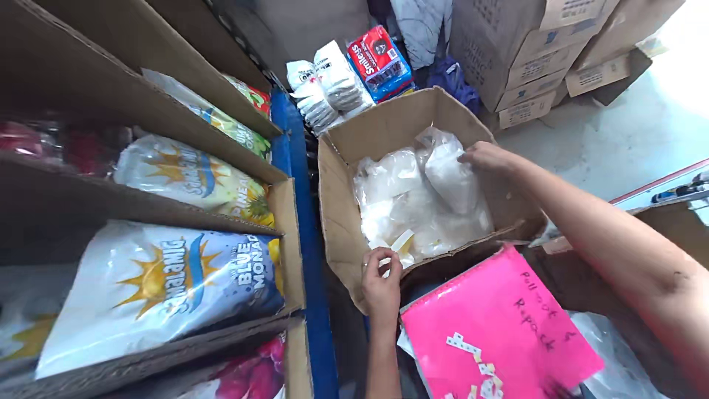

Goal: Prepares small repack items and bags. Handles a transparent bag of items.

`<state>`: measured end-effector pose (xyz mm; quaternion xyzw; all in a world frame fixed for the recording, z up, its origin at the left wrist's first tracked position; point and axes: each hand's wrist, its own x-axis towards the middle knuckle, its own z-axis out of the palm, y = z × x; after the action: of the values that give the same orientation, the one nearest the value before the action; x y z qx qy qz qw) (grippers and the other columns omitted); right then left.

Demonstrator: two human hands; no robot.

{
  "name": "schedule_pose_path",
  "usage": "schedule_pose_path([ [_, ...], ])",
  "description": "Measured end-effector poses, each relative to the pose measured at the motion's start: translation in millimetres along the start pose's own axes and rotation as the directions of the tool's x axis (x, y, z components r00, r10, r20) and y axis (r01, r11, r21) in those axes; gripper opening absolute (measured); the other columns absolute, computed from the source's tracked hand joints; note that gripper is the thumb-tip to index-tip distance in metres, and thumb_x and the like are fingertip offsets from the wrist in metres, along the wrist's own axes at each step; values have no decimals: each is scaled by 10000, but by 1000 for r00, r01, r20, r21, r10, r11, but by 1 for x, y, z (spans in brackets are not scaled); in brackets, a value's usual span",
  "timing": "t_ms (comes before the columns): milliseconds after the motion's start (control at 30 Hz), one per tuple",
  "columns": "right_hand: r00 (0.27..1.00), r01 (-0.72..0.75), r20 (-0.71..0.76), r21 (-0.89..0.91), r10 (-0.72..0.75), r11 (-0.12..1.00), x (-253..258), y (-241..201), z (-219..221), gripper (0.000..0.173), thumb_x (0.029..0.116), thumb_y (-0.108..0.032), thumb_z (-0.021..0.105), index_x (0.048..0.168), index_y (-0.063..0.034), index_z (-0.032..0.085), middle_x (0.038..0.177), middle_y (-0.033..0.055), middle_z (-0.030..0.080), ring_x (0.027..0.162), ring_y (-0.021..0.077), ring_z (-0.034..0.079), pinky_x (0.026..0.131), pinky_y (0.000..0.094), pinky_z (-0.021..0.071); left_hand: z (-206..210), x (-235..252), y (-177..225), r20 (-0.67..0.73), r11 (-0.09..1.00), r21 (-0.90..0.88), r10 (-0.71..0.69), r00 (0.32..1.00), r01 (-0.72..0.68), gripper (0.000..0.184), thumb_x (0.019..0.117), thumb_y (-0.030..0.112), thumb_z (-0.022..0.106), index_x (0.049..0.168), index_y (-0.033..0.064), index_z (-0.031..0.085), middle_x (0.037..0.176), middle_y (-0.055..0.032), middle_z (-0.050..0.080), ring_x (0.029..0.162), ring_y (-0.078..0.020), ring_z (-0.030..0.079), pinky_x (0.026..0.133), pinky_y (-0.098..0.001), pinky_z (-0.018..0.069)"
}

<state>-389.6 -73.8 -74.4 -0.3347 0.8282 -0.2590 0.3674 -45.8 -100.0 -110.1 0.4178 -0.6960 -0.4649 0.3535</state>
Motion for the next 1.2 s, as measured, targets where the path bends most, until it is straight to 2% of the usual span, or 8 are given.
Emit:
schedule_pose_path([
  [67, 992, 125, -52, 204, -117, 971, -52, -3, -7, 358, 1086, -281, 485, 925, -8, 652, 695, 31, 545, 572, 97, 480, 570, 293, 429, -3, -8, 17, 30, 998, -61, -3, 1000, 5, 177, 924, 28, 630, 1034, -105, 671, 1096, -174, 657, 1018, -98, 641, 853, -222, 543],
  [133, 963, 268, -146, 442, -226, 856, -107, 2, -2, 334, 1090, -244, 454, 855, -77, 623, 636, -44, 556, 505, 19, 479, 496, 195, 422, -5, -17, 36, 62, 989, -148, 31, 998, -21, 182, 929, 56, 618, 1051, -71, 662, 1063, -95, 666, 978, -46, 650, 832, -202, 556],
  [233, 893, 447, -380, 692, -241, 567, -192, 14, 30, 330, 1049, -167, 373, 853, -162, 639, 643, -115, 632, 509, -39, 540, 499, 145, 476, -10, -33, 65, 103, 966, -244, 109, 989, -81, 164, 944, 67, 596, 1058, -40, 647, 1058, -37, 675, 963, -39, 672, 820, -215, 585],
  [367, 872, 487, -473, 805, -127, 339, -272, 56, 100, 270, 1013, -300, 488, 859, -264, 707, 725, -133, 698, 591, -39, 606, 562, 168, 524, -6, -53, 92, 160, 947, -264, 229, 960, -182, 151, 949, 86, 600, 1028, -34, 644, 1087, -43, 672, 980, -37, 668, 813, -205, 585],
  [533, 886, 462, -454, 836, -100, 298, -318, 95, 166, 279, 1025, -389, 545, 834, -307, 732, 715, -149, 696, 581, -62, 603, 536, 136, 505, 4, -62, 114, 391, 953, -96, 301, 870, -287, 181, 942, 82, 631, 1024, -68, 687, 1113, -145, 689, 961, -78, 687, 815, -210, 582],
  [700, 880, 471, -471, 853, -60, 225, -329, 94, 172, 296, 1025, -299, 504, 833, -291, 729, 690, -149, 689, 550, -70, 584, 513, 125, 485, 15, -56, 136, 623, 925, 192, 142, 769, -327, 199, 971, 126, 637, 1065, -36, 704, 1113, -177, 685, 961, -182, 696, 846, -305, 580],
  [1033, 889, 456, -454, 873, -52, 172, -326, 93, 173, 248, 1016, -295, 526, 881, -256, 730, 728, -135, 707, 561, -66, 591, 519, 123, 486, 40, -60, 164, 625, 748, 555, -85, 776, -365, 233, 977, 141, 621, 1085, -46, 708, 1164, -232, 655, 1099, -331, 642, 966, -458, 499],
  [1200, 882, 469, -469, 865, -47, 181, -325, 94, 172, 272, 1025, -270, 498, 865, -264, 718, 726, -144, 696, 577, -71, 591, 532, 120, 486, 39, -63, 162, 660, 742, 521, -38, 751, -421, 226, 989, 134, 620, 1104, -31, 724, 1195, -239, 652, 1115, -342, 641, 970, -454, 505],
])
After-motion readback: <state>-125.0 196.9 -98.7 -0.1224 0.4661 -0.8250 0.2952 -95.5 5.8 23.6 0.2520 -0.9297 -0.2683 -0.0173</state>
